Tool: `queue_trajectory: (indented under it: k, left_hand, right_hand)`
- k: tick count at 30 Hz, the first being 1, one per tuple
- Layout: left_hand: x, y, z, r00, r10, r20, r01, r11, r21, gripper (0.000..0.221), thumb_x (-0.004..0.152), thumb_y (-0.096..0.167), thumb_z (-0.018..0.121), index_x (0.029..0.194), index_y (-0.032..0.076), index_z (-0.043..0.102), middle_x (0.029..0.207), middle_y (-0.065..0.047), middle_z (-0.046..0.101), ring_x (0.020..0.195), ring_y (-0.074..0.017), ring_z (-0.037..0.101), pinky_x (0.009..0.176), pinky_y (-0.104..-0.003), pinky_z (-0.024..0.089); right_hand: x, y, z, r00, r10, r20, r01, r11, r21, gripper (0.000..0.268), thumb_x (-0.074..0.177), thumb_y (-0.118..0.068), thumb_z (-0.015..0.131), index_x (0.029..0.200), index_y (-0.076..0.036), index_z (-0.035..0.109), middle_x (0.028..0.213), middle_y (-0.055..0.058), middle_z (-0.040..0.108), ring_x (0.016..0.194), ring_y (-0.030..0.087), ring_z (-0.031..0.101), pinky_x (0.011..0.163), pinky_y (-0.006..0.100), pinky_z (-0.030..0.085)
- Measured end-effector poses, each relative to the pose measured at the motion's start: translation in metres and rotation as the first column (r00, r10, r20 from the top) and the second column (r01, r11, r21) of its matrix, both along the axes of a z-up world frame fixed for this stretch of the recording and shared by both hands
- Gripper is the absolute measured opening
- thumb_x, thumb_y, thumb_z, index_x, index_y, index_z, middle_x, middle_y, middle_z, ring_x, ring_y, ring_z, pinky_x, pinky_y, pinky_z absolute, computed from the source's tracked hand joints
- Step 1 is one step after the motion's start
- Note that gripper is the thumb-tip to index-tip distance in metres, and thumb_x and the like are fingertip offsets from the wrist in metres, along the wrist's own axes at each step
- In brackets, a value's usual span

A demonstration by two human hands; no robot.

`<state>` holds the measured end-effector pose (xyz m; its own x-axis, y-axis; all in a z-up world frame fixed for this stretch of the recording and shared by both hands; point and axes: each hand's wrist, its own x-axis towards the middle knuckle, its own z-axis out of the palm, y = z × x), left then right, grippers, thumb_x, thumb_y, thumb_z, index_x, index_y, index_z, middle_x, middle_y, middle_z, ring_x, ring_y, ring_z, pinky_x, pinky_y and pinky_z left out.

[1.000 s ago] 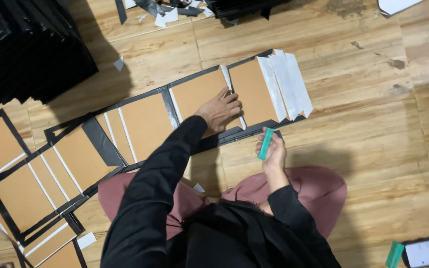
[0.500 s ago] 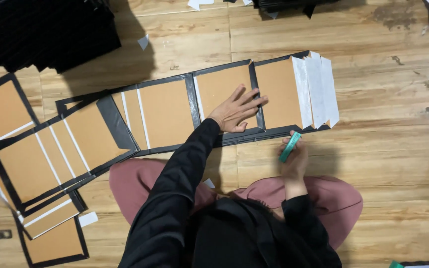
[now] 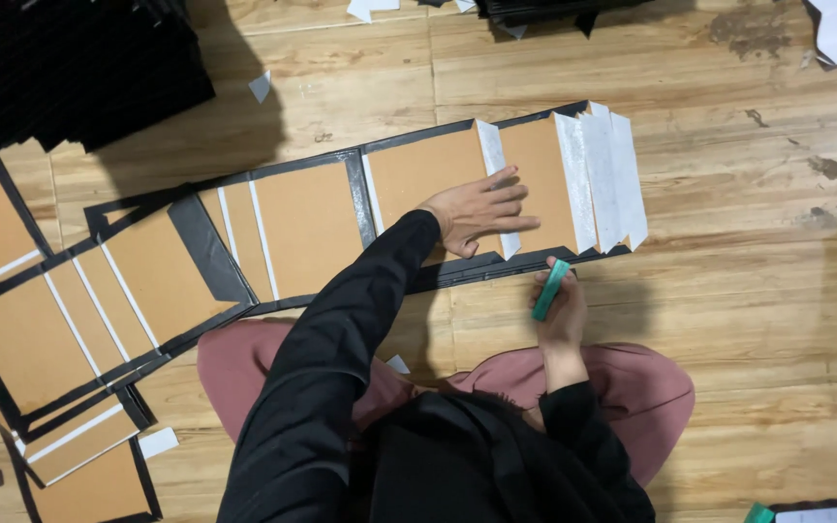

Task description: The person applies adhesive using a small applicator to cardboard pieces and folds black paper covers over them to assemble folders while sitting on a wooden floor.

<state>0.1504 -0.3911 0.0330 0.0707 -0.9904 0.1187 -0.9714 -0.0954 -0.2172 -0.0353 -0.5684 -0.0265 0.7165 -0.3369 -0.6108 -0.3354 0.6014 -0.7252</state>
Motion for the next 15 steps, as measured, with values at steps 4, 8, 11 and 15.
queue_trajectory:
  k: [4,8,11,15]
  left_hand:
    - [0.007,-0.004,-0.034,0.997,-0.046,-0.067,0.046,0.999,0.002,0.091,0.041,0.049,0.046,0.122,0.010,0.037,0.101,-0.008,0.042,0.114,-0.0260,0.036,0.113,-0.050,0.009]
    - [-0.001,0.007,-0.027,0.998,0.011,-0.062,-0.010,1.000,0.013,0.075,0.055,0.047,0.048,0.121,0.011,0.040,0.117,-0.007,0.039,0.123,-0.0251,0.030,0.112,-0.049,0.012]
    - [-0.014,0.019,-0.039,0.989,0.120,-0.087,-0.122,0.992,-0.016,0.072,0.067,0.041,0.045,0.131,0.012,0.032,0.133,-0.007,0.033,0.129,-0.0259,0.024,0.110,-0.049,0.013]
    - [-0.031,0.026,-0.052,0.950,0.274,-0.150,-0.287,0.955,-0.072,0.074,0.074,0.037,0.036,0.142,0.014,0.017,0.144,-0.005,0.025,0.134,-0.0252,0.020,0.109,-0.048,0.013]
  right_hand:
    - [0.003,0.002,0.007,0.999,0.000,0.046,0.001,1.000,-0.003,0.043,0.080,-0.030,0.042,0.117,-0.009,0.051,0.081,0.007,0.060,0.060,0.018,0.053,0.047,0.026,0.043]
    - [0.004,0.007,0.021,0.997,0.023,0.078,-0.022,1.000,-0.004,0.045,0.081,-0.028,0.043,0.118,-0.004,0.049,0.081,0.008,0.059,0.058,0.016,0.053,0.044,0.024,0.043]
    - [0.004,0.007,0.022,0.995,0.029,0.096,-0.029,1.000,0.001,0.046,0.081,-0.027,0.043,0.120,-0.002,0.047,0.083,0.009,0.058,0.059,0.016,0.054,0.044,0.024,0.044]
    - [0.002,0.005,0.018,0.995,0.012,0.097,-0.010,1.000,-0.021,0.048,0.083,-0.029,0.042,0.121,-0.001,0.045,0.087,0.009,0.055,0.063,0.017,0.054,0.048,0.026,0.046]
